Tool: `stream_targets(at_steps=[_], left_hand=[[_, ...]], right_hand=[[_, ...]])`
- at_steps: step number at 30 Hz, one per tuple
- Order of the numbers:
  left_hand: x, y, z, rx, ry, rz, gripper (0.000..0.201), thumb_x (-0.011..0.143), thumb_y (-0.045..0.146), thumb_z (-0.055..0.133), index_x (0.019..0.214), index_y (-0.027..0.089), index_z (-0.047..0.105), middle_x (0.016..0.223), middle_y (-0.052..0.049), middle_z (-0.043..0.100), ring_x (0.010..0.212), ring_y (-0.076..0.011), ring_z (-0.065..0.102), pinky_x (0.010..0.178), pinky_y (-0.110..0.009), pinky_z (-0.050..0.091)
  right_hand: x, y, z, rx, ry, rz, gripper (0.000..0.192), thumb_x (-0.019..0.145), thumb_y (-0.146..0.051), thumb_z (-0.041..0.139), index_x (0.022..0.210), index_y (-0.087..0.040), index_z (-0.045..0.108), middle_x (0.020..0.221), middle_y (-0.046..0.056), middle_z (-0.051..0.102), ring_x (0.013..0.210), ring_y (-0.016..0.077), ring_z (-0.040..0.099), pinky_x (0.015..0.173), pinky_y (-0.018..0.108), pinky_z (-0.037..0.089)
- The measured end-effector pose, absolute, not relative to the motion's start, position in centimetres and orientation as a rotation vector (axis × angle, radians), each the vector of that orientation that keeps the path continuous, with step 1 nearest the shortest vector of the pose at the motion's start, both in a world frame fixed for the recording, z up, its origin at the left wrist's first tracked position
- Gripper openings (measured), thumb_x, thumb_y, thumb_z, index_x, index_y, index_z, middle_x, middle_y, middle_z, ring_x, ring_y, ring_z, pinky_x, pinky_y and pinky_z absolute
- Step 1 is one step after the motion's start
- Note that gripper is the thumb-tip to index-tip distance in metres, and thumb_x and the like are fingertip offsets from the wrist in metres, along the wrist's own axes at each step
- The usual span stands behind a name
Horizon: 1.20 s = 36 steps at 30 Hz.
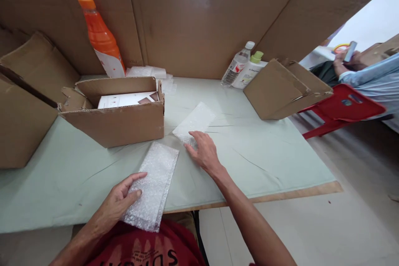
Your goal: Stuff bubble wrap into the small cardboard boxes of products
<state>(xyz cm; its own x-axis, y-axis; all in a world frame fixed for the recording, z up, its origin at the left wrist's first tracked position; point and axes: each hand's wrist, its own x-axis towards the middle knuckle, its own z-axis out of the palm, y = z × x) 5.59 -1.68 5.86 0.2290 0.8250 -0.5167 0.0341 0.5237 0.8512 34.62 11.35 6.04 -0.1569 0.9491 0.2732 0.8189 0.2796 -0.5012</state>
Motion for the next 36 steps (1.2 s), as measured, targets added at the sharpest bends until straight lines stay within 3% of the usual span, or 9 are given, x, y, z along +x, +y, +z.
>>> stream_targets(at_steps=[5, 9, 15, 18, 20, 23, 28, 32, 36], left_hand=[[6.8, -0.7, 6.0, 0.9, 1.214, 0.627, 0.062, 0.084, 0.034, 0.06, 0.142, 0.015, 0.051, 0.069, 0.004, 0.048, 0.053, -0.0088, 0.038, 0.051, -0.02, 0.031], [8.1, 0.4, 5.7, 0.973, 1.198, 0.616, 0.06, 0.083, 0.031, 0.059, 0.14, 0.015, 0.054, 0.067, 0.004, 0.049, 0.053, -0.0092, 0.039, 0.05, -0.02, 0.031], [8.5, 1.1, 6.1, 0.992, 1.188, 0.628, 0.061, 0.079, 0.029, 0.061, 0.138, 0.012, 0.055, 0.085, -0.002, 0.061, 0.06, -0.0099, 0.045, 0.056, -0.022, 0.037], [8.3, 0.7, 6.1, 0.983, 1.172, 0.662, 0.064, 0.08, 0.029, 0.061, 0.142, 0.014, 0.051, 0.091, -0.003, 0.063, 0.064, -0.0107, 0.048, 0.06, -0.022, 0.04], [8.1, 0.2, 6.2, 0.983, 1.149, 0.701, 0.063, 0.081, 0.029, 0.062, 0.142, 0.016, 0.052, 0.097, -0.004, 0.063, 0.073, -0.0125, 0.053, 0.066, -0.023, 0.044], [7.4, -1.0, 6.5, 0.925, 1.107, 0.699, 0.064, 0.083, 0.035, 0.064, 0.142, 0.016, 0.051, 0.103, -0.007, 0.062, 0.079, -0.015, 0.056, 0.069, -0.025, 0.05], [5.3, -2.9, 6.6, 0.875, 1.077, 0.7, 0.057, 0.091, 0.034, 0.053, 0.145, 0.018, 0.045, 0.118, -0.011, 0.057, 0.076, -0.0145, 0.062, 0.071, -0.034, 0.058], [3.9, -3.1, 6.3, 1.418, 1.074, 0.605, 0.056, 0.09, 0.009, 0.038, 0.144, 0.021, 0.048, 0.101, -0.006, 0.062, 0.077, -0.0149, 0.065, 0.08, -0.034, 0.057], [3.7, -1.7, 6.1, 2.26, 1.163, 0.613, 0.062, 0.083, -0.002, 0.042, 0.138, 0.024, 0.056, 0.122, -0.013, 0.061, 0.106, -0.025, 0.062, 0.09, -0.041, 0.055]], right_hand=[[35.1, 14.6, 5.5, -1.546, -2.143, 0.145, 0.024, 0.092, -0.026, 0.054, 0.098, -0.021, 0.076, 0.116, 0.012, 0.074, 0.106, 0.032, 0.066, 0.088, 0.049, 0.048], [35.3, 12.7, 8.7, -1.471, -2.036, 0.098, 0.024, 0.098, -0.03, 0.052, 0.104, -0.024, 0.074, 0.115, 0.008, 0.075, 0.11, 0.0294, 0.066, 0.09, 0.047, 0.047], [31.9, 7.3, 10.1, -1.222, -2.333, 0.296, 0.021, 0.098, -0.028, 0.056, 0.106, -0.023, 0.074, 0.111, 0.008, 0.075, 0.1, 0.0261, 0.067, 0.083, 0.042, 0.046], [31.1, 7.1, 8.4, -1.251, -2.481, 0.427, 0.026, 0.095, -0.041, 0.06, 0.105, -0.022, 0.075, 0.116, 0.011, 0.073, 0.099, 0.0287, 0.064, 0.081, 0.043, 0.045], [31.4, 7.5, 7.7, -1.251, -2.46, 0.503, 0.031, 0.099, -0.045, 0.054, 0.105, -0.023, 0.075, 0.119, 0.01, 0.072, 0.103, 0.0284, 0.064, 0.084, 0.044, 0.045], [31.8, 8.2, 7.3, -1.259, -2.418, 0.545, 0.034, 0.104, -0.038, 0.044, 0.096, -0.024, 0.075, 0.117, 0.007, 0.073, 0.102, 0.0258, 0.064, 0.086, 0.043, 0.043], [31.2, 8.9, 6.4, -1.324, -2.471, 0.437, 0.014, 0.093, -0.025, 0.057, 0.09, -0.02, 0.07, 0.111, 0.009, 0.072, 0.096, 0.0261, 0.061, 0.084, 0.041, 0.042], [30.9, 9.1, 6.5, -1.342, -2.527, 0.424, 0.017, 0.091, -0.022, 0.06, 0.105, -0.019, 0.069, 0.117, 0.01, 0.07, 0.099, 0.0264, 0.059, 0.083, 0.039, 0.039], [30.9, 9.1, 7.5, -1.37, -2.625, 0.41, 0.029, 0.092, -0.025, 0.062, 0.12, -0.021, 0.068, 0.122, 0.009, 0.068, 0.103, 0.0271, 0.058, 0.085, 0.039, 0.036]])
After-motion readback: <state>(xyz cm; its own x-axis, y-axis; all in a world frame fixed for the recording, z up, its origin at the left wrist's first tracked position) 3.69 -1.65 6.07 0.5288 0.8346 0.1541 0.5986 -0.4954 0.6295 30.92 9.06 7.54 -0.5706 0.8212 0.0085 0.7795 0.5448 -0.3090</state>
